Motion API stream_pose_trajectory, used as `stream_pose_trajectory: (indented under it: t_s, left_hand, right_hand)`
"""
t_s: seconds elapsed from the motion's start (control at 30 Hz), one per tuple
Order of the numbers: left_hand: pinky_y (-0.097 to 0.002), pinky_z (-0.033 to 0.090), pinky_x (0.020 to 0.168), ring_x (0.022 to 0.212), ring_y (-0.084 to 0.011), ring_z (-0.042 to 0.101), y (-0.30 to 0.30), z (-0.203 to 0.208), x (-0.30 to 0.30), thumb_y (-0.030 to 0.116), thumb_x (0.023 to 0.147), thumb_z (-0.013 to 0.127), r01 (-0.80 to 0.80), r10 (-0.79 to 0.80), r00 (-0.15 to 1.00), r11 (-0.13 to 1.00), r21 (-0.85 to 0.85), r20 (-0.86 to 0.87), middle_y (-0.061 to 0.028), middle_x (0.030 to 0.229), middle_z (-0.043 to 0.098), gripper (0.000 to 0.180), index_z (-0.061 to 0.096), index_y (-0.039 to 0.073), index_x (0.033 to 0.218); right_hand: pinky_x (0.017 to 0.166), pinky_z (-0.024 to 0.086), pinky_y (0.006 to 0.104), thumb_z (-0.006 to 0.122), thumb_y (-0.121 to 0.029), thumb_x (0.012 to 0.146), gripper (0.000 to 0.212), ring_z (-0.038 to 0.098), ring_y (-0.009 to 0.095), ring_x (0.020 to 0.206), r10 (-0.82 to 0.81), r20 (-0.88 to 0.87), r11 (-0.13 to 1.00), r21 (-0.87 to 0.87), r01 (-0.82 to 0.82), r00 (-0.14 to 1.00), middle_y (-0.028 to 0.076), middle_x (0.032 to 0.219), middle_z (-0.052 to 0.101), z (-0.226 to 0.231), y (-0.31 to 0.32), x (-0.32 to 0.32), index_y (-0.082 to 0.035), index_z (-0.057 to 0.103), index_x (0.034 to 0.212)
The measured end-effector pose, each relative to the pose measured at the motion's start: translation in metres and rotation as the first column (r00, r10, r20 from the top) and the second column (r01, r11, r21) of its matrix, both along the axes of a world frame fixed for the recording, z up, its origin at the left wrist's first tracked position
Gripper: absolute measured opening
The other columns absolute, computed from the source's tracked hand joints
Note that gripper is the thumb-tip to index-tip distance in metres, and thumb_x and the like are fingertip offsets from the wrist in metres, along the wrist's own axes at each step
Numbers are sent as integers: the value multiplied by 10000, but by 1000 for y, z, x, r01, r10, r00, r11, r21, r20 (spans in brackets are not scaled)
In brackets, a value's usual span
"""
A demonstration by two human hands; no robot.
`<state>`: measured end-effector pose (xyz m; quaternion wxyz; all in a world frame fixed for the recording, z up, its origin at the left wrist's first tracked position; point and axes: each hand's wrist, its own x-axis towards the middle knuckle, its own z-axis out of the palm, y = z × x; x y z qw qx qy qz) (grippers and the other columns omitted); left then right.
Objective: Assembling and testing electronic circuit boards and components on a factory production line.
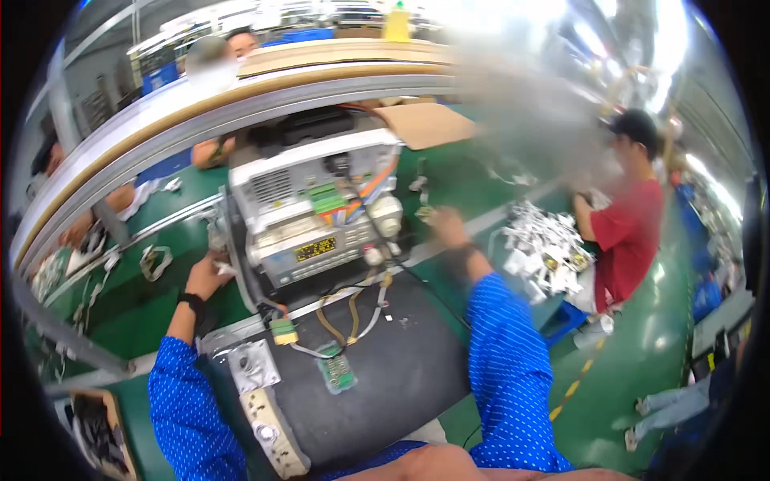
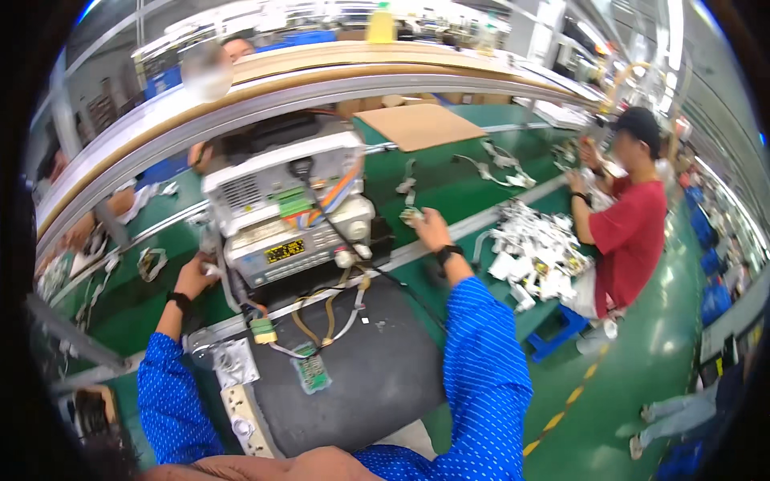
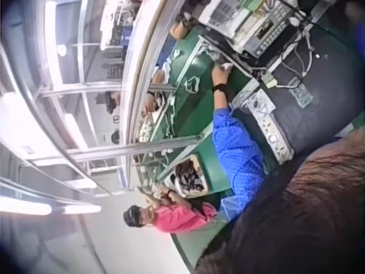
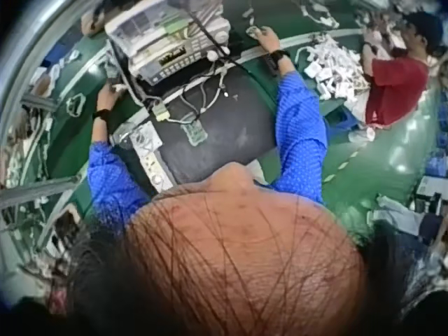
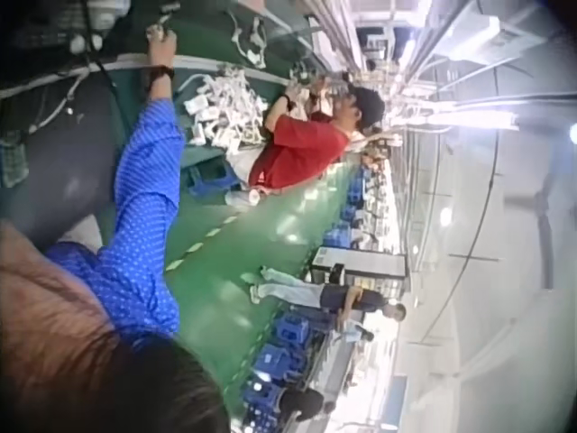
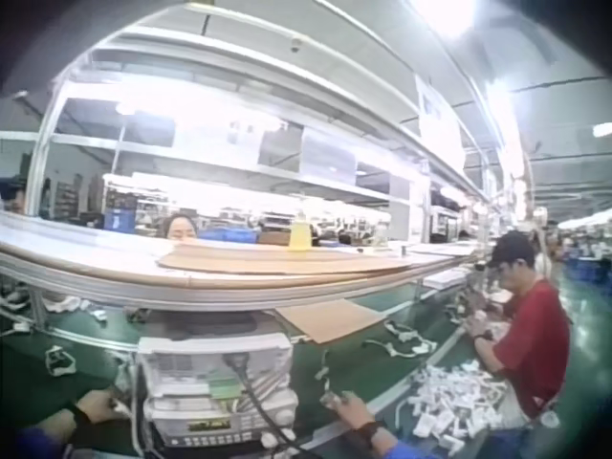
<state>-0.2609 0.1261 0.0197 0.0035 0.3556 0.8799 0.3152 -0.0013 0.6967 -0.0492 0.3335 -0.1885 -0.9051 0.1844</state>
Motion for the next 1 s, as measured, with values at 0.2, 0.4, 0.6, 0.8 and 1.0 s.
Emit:
stream_pose_trajectory:
  t_s: [0.2,0.4,0.6,0.8,1.0]
  left_hand:
    - [-294,482,806,931,-142,584,-71,43,62,-46,797,670,-52,23,998,883,467,67,-38,1070,549,408,467,64,1134]
    - [-293,453,831,965,-142,518,-108,88,142,-17,757,714,98,47,982,701,707,-182,-85,1112,472,515,397,85,1150]
    - [-319,446,830,964,-176,489,-118,125,221,-28,741,669,349,21,907,520,780,-420,-121,1067,437,547,345,107,1160]
    - [-369,501,699,880,-228,528,-89,151,280,106,736,766,581,-146,814,161,798,-563,-96,1007,466,560,373,115,1135]
    - [-317,445,846,965,-202,543,-83,131,284,30,726,720,581,-372,814,530,618,-447,-130,1082,534,576,442,47,1229]
  right_hand:
    - [753,504,249,565,-218,935,373,628,143,921,264,-163,599,-745,-294,951,91,1063,642,55,-62,75,-21,533,1250]
    - [683,485,220,531,-155,949,300,619,113,830,250,-225,506,-799,-325,942,65,1002,646,119,-122,114,-25,549,1219]
    - [669,464,214,554,-136,940,226,580,91,764,386,-469,361,-716,-598,794,35,926,625,161,-215,110,-17,568,1131]
    - [751,491,272,606,-224,919,315,607,163,897,736,-392,192,-661,-725,552,82,1004,627,181,-324,107,-6,552,1140]
    - [1071,335,416,620,-446,876,776,562,258,1118,795,-576,-519,-808,-279,190,137,1170,596,156,-428,120,11,315,1424]
